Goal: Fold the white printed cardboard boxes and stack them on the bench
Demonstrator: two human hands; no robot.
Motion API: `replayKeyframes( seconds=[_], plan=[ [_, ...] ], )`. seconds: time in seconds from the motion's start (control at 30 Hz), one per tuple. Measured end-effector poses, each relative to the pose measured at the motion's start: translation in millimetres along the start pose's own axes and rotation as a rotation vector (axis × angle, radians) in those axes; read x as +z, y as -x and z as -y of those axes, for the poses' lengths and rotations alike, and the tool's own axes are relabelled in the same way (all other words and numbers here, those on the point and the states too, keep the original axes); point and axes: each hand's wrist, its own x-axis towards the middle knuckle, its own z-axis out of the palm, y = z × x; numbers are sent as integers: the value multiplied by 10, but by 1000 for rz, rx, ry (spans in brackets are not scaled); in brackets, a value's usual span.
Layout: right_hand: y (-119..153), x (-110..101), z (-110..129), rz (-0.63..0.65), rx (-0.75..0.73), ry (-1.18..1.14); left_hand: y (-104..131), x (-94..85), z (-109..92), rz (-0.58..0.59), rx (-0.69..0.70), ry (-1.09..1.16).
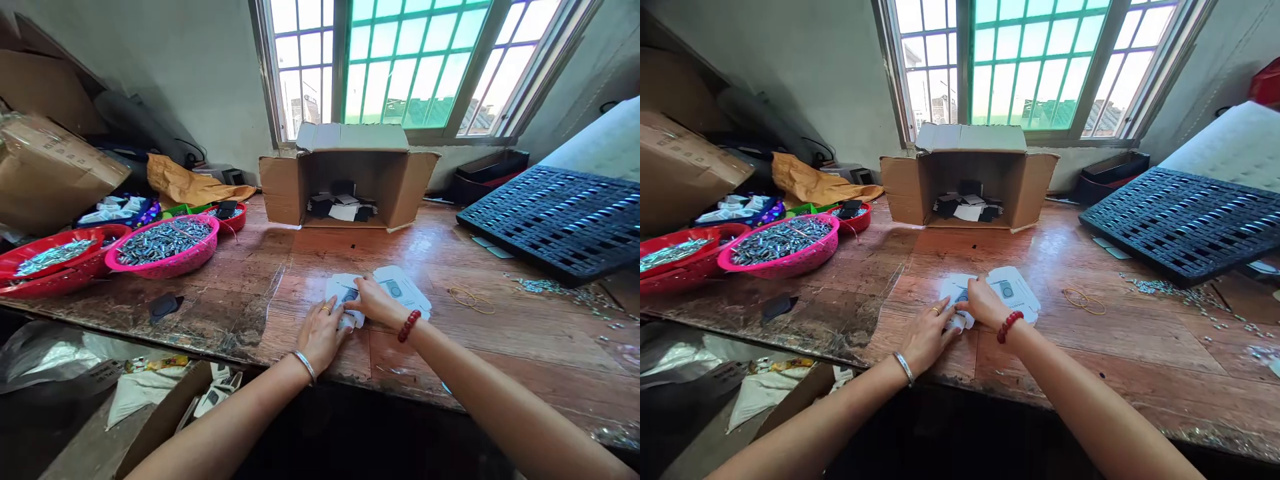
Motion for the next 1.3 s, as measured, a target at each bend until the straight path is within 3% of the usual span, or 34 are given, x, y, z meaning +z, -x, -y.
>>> replayKeyframes(
  seconds=[0.17, 0.33, 0.4, 0.5, 0.53, 0.6, 0.7, 0.8, 0.97, 1.07, 1.13, 1.27, 1.3],
  plan=[
    [-245, -46, -53, 124, 82, 82, 38, 63, -20, 11, -43, -51],
    [-191, -173, 59, 103, 94, 101, 34, 62, -34, -27, -93, 89],
    [-83, -268, 162, 78, 61, 86, 35, -48, -29, -70, -82, 260],
    [191, -418, 363, 55, -37, 42, 112, -359, 7, -127, -71, 613],
    [309, -450, 438, 47, -78, 15, 170, -479, 30, -75, -54, 753],
    [567, -459, 588, 6, -197, -100, 338, -682, 90, 192, 8, 1035],
    [925, -333, 787, -32, -339, -270, 681, -789, 198, 556, 9, 1334],
    [1154, -119, 928, 27, -359, -332, 1042, -687, 287, 629, -128, 1547],
    [1304, 237, 1053, 301, -351, -460, 1531, -488, 380, 517, -259, 1546],
    [1406, 514, 1078, 341, -374, -493, 1731, -350, 478, 416, -382, 1522],
    [1521, 742, 1066, 236, -341, -523, 1825, -228, 562, 326, -475, 1520],
    [1794, 1163, 970, -135, -205, -707, 1970, -10, 663, 47, -589, 1528],
    [1845, 1234, 937, -163, -157, -755, 2005, 32, 658, 1, -601, 1541]
  ],
)
